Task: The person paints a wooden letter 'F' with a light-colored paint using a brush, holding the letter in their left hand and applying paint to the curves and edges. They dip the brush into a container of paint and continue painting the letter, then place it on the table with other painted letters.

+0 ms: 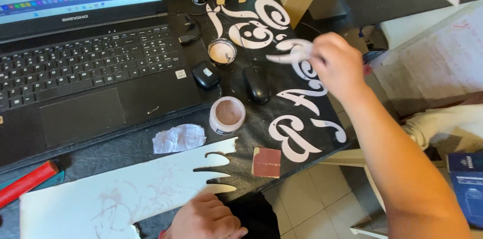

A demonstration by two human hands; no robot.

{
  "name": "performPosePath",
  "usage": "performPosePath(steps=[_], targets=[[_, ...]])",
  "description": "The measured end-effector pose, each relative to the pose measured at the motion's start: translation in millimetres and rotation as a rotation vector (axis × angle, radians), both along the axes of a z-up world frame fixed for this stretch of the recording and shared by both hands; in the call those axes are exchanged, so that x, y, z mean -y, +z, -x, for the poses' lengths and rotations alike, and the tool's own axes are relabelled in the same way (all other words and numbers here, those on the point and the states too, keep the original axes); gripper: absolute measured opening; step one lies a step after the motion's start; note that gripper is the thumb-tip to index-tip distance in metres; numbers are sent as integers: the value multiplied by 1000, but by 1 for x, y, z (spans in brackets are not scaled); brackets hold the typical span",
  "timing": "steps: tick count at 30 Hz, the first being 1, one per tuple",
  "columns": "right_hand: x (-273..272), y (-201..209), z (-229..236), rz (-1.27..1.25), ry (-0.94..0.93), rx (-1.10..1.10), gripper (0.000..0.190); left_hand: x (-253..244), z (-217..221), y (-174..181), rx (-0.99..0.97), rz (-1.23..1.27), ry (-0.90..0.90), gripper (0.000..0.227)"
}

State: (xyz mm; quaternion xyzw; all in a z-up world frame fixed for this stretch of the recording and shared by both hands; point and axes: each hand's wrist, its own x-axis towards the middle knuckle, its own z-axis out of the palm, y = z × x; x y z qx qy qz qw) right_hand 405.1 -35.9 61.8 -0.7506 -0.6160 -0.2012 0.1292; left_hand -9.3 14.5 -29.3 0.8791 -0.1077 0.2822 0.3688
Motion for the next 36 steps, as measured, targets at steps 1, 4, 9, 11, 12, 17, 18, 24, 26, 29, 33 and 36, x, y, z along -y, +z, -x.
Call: performPosePath(steps=[1, 4, 9, 11, 12, 17, 18, 24, 26, 29, 33, 36], targets=[[14, 8, 11, -2, -4, 13, 5, 0, 0, -1, 13, -2, -4, 36], [55, 41, 49, -486, 397, 92, 10, -1, -3, 8, 14, -26, -4, 37], [84, 110, 120, -329, 725, 423, 21, 1, -1, 42, -32, 153, 1, 48], [74, 123, 138, -349, 771, 442, 19, 1, 0, 57, -29, 309, 43, 43], [68, 131, 147, -360, 804, 455, 17, 0, 0, 65, -31, 473, 71, 39], [49, 144, 181, -404, 939, 452, 14, -5, 18, 110, 102, 626, 251, 18], [45, 148, 189, -402, 968, 453, 14, -8, 23, 123, 139, 601, 289, 18], [37, 166, 222, -420, 1065, 462, 12, -12, 50, 163, 351, 192, 460, 24], [36, 170, 234, -408, 1064, 445, 13, -18, 63, 170, 411, -16, 511, 23], [43, 175, 249, -361, 1044, 438, 13, -25, 80, 176, 507, -302, 557, 22], [48, 183, 268, -290, 1041, 401, 13, -28, 96, 183, 593, -425, 547, 19], [56, 171, 266, -308, 929, 167, 28, -18, 99, 162, 452, 24, 553, 22]])
